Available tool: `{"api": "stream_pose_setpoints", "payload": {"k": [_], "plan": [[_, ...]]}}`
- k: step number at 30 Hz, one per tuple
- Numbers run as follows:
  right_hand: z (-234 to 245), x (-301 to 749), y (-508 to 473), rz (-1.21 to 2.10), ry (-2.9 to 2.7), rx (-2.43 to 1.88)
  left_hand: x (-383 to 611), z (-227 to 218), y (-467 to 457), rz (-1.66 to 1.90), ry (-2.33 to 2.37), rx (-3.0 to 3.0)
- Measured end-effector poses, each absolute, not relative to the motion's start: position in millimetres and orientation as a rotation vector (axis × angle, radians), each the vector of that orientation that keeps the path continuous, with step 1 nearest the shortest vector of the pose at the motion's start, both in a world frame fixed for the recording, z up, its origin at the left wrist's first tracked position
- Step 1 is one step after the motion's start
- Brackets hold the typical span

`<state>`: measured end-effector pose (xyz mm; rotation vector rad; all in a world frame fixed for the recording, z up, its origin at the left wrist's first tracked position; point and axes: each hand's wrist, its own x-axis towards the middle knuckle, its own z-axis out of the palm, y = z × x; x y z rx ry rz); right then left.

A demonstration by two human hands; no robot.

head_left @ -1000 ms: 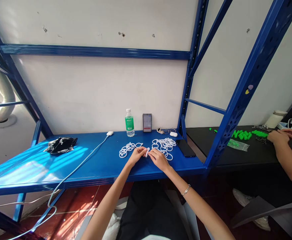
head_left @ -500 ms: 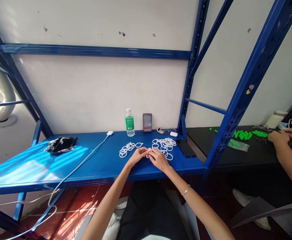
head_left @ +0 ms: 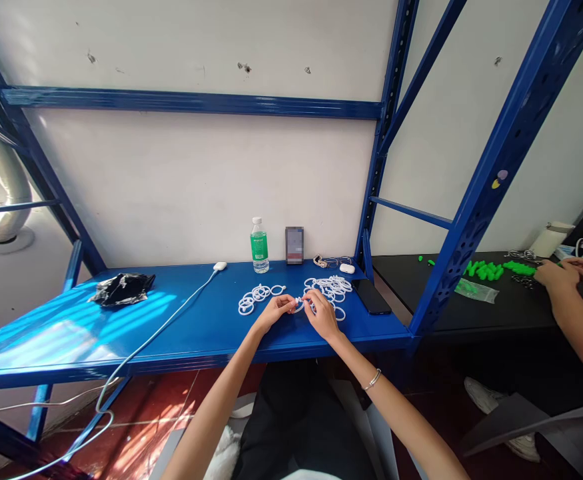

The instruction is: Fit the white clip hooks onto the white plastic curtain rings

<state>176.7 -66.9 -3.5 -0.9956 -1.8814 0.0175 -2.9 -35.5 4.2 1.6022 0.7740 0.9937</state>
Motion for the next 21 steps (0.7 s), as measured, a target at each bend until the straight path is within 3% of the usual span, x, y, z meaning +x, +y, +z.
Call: {"api": "stream_pose_setpoints", "payload": {"k": [13,21], "plan": [[-7.7,177.1,-61.9,0.24,-1.957,-0.927,-3.2,3.2,-35.3,1.021,0.769,1.565],[-7.6,181.0,-58.0,0.622,-1.914,-0.831,-3.5,2.0,-35.8,0.956,0.697,1.558]]}}
